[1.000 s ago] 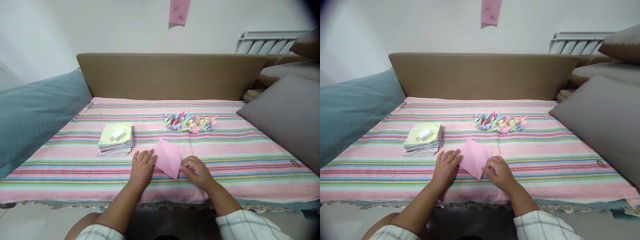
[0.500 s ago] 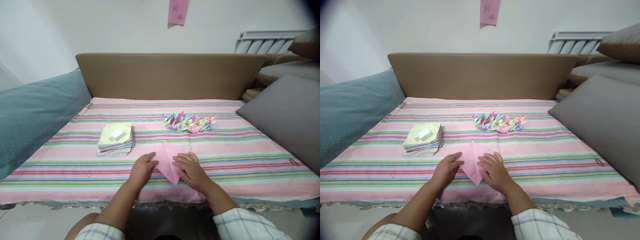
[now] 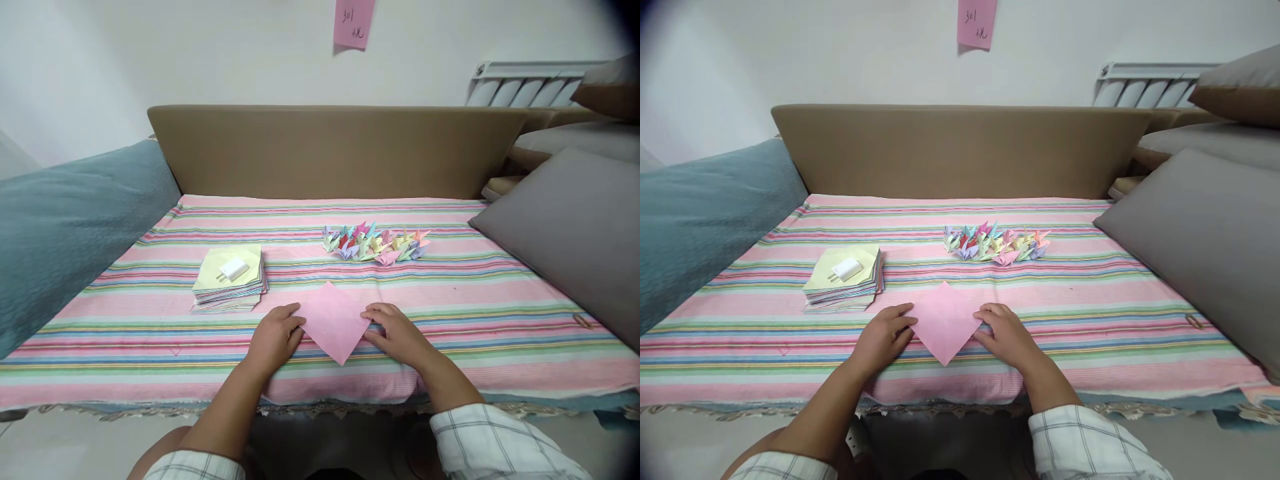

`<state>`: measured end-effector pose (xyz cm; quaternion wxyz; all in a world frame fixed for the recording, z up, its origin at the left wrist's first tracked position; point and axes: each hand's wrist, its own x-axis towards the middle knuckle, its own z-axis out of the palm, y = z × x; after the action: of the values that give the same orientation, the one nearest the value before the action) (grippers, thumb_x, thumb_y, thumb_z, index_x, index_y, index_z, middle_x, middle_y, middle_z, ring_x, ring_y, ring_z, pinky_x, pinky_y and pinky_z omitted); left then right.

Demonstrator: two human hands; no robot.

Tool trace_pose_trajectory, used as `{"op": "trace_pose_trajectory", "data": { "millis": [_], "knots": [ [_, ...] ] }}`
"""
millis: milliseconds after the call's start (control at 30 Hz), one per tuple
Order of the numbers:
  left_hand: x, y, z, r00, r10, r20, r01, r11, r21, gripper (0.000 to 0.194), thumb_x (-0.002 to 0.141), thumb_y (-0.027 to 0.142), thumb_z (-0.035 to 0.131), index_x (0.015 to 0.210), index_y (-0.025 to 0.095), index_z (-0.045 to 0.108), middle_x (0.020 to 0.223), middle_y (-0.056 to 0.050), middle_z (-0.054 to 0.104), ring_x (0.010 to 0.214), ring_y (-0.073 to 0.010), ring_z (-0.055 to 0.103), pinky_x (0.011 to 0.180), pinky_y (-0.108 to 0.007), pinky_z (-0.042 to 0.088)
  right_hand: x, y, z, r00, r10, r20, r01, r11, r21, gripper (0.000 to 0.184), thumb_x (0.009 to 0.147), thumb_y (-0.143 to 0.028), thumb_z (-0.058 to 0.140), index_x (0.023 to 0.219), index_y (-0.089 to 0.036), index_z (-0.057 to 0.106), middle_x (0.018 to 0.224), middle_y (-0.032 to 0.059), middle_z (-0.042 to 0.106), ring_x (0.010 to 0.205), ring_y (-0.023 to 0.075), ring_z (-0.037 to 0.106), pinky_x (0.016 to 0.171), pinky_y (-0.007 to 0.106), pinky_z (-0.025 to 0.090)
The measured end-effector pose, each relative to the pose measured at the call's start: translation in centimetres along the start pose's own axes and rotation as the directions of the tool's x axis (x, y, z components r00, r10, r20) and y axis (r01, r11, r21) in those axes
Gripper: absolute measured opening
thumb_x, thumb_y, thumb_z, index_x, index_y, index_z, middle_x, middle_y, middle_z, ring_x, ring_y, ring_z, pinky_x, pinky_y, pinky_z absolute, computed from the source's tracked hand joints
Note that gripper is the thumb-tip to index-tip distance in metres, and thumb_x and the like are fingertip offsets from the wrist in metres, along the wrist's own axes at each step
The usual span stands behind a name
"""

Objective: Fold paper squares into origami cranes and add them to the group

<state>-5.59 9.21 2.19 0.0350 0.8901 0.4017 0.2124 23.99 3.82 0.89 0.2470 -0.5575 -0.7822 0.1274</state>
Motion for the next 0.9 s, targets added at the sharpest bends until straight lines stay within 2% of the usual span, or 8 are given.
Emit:
{"op": "trace_pose_trajectory", "data": {
  "millis": [167,300,500,733,800,900],
  "knots": [
    [-0.1,-0.4,-0.6,0.993,-0.115,0.036,0.116,0.993,-0.019,0.021,0.077,0.032,0.063,0.092,0.021,0.071,0.120,-0.010,0.061,0.106,-0.0267,0.058,0.091,-0.042,0.048,0.2,0.4,0.4,0.998,0.021,-0.052,-0.020,1.000,0.018,0.026,0.082,-0.027,0.055,0.106,-0.022,0.064,0.110,0.0077,0.060,0.104,0.0219,0.053,0.092,0.038,0.044],
    [0.1,-0.5,-0.7,0.975,-0.219,0.036,0.220,0.975,-0.035,0.022,0.078,0.041,0.061,0.081,0.022,0.072,0.119,-0.008,0.062,0.108,-0.0257,0.057,0.091,-0.039,0.047,0.4,0.4,0.7,0.991,0.097,-0.094,-0.094,0.995,0.034,0.022,0.084,-0.032,0.053,0.098,-0.022,0.067,0.104,0.0069,0.062,0.100,0.0215,0.054,0.089,0.037,0.044],
    [0.6,-0.4,-0.2,0.969,-0.247,-0.006,0.246,0.969,-0.021,0.035,0.084,0.048,0.050,0.075,0.021,0.070,0.117,-0.009,0.063,0.107,-0.0248,0.057,0.092,-0.040,0.046,1.0,0.1,1.1,0.974,0.176,-0.143,-0.176,0.984,0.013,0.026,0.088,-0.039,0.046,0.083,-0.021,0.064,0.092,0.0055,0.062,0.092,0.0209,0.054,0.085,0.036,0.042],
    [1.0,0.0,0.1,0.950,-0.308,-0.042,0.310,0.949,0.052,0.031,0.084,0.043,0.051,0.068,0.021,0.066,0.114,-0.007,0.065,0.105,-0.0250,0.057,0.091,-0.040,0.046,1.4,-0.2,1.8,0.939,0.258,-0.226,-0.273,0.961,-0.039,0.028,0.088,-0.039,0.044,0.069,-0.021,0.054,0.088,0.0053,0.058,0.091,0.0214,0.050,0.085,0.036,0.039],
    [1.1,0.0,0.2,0.945,-0.324,-0.047,0.326,0.942,0.074,0.027,0.083,0.041,0.053,0.072,0.021,0.066,0.113,-0.006,0.065,0.104,-0.0253,0.058,0.090,-0.039,0.047,1.5,-0.3,1.8,0.932,0.279,-0.231,-0.298,0.953,-0.053,0.028,0.088,-0.039,0.046,0.066,-0.021,0.052,0.086,0.0050,0.057,0.089,0.0215,0.050,0.084,0.036,0.039],
    [1.2,0.1,0.4,0.943,-0.318,-0.098,0.328,0.937,0.118,0.025,0.082,0.038,0.055,0.096,0.019,0.065,0.119,-0.009,0.062,0.106,-0.0267,0.057,0.088,-0.040,0.047,1.6,-0.4,1.8,0.921,0.315,-0.228,-0.339,0.938,-0.075,0.025,0.085,-0.039,0.049,0.067,-0.021,0.050,0.085,0.0047,0.057,0.086,0.0217,0.049,0.081,0.036,0.040]
  ]
}}
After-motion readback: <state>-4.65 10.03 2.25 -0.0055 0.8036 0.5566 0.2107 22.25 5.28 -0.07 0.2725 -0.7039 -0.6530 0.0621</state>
